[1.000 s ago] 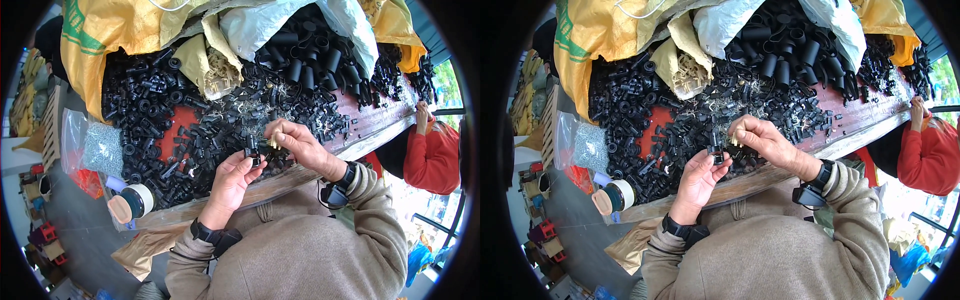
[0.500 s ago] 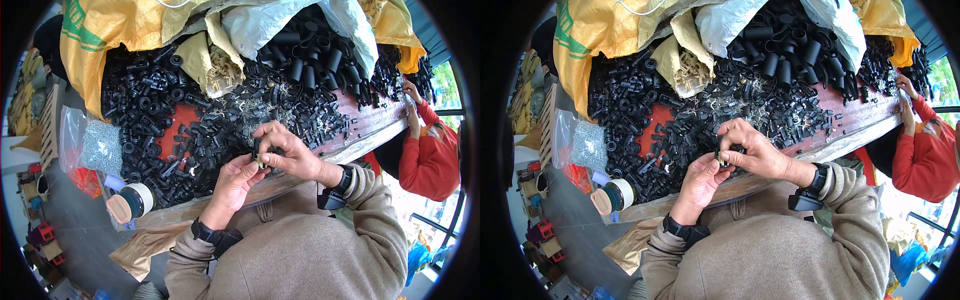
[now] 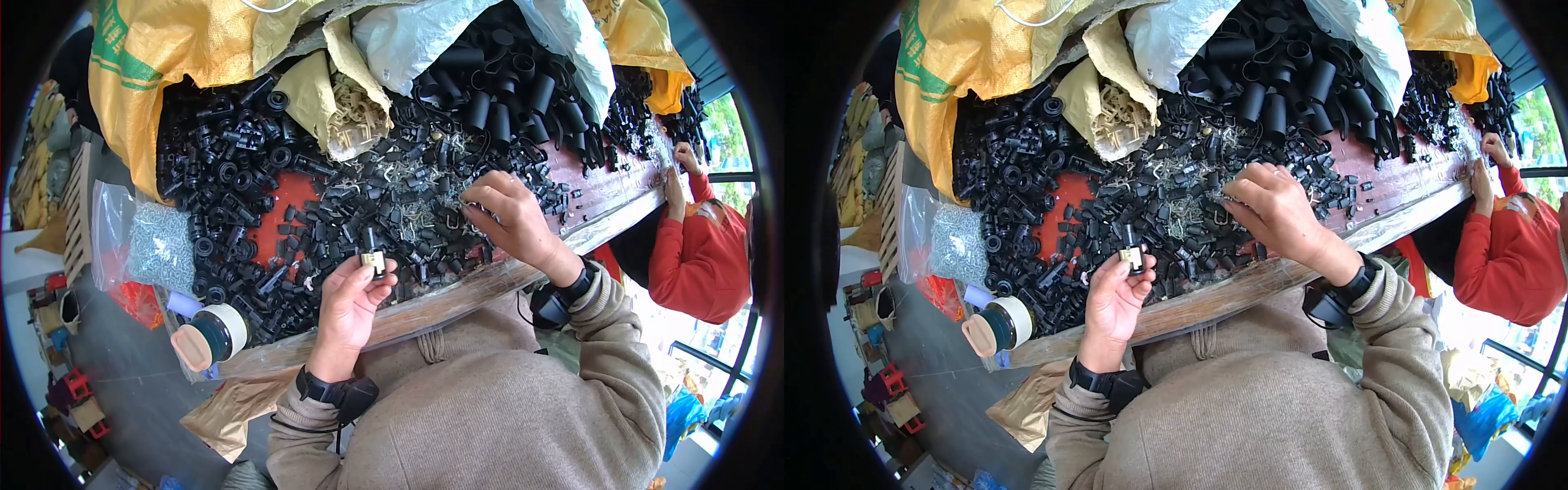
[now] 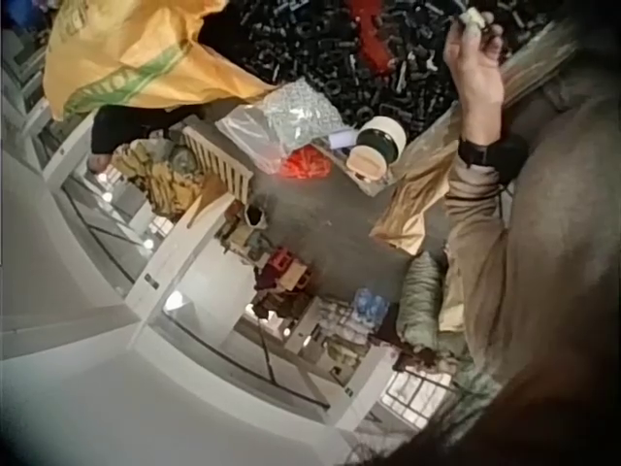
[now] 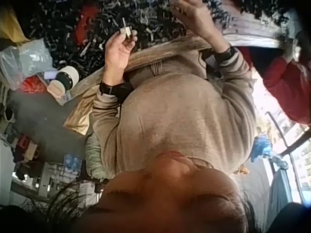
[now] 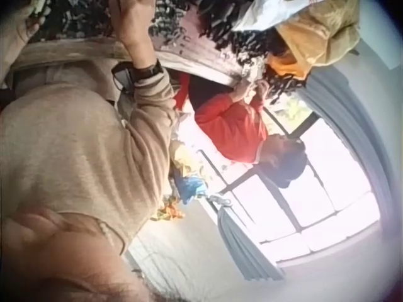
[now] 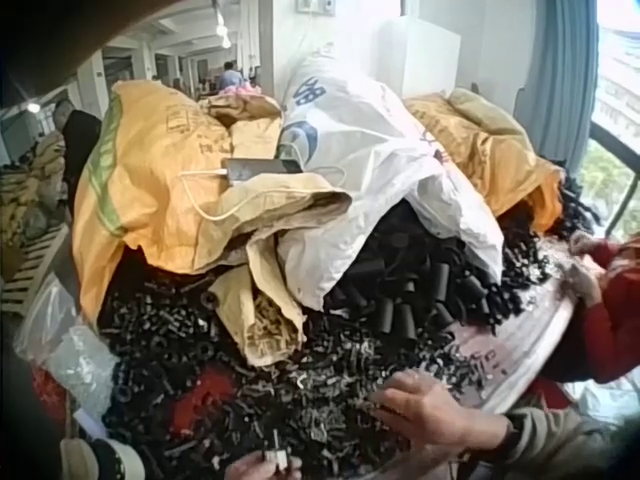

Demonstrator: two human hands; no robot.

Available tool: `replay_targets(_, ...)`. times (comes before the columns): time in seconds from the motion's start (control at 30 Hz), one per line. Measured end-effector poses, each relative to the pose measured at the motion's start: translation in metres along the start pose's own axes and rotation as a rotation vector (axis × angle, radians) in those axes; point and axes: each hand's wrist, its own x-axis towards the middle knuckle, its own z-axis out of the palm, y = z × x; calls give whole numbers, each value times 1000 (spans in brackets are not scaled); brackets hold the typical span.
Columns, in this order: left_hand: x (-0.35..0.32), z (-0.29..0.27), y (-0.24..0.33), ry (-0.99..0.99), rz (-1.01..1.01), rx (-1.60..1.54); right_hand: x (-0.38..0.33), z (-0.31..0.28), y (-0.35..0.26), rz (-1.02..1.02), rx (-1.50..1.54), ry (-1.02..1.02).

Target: Assembling small black plastic and rubber components by hand at a workbench.

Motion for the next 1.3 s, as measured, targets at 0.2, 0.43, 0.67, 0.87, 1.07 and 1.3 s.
replay_targets(0.2,-1,2,0,16,15,-10,24,32,19,-10,-255,-67)
replay_targets(0.43,3,6,-7,20,-17,2,23,38,17,-65,-242,-55)
replay_targets(0.67,14,19,-4,-14,-56,38,12,19,12,223,413,-57)
replay_targets(0.87,26,33,-9,-15,-115,67,1,20,8,371,970,10)
replay_targets(1.07,35,40,-16,-44,-194,110,-14,10,1,616,1164,-36)
replay_targets(1.3,21,51,-47,-80,-207,156,-52,3,-13,514,1288,44)
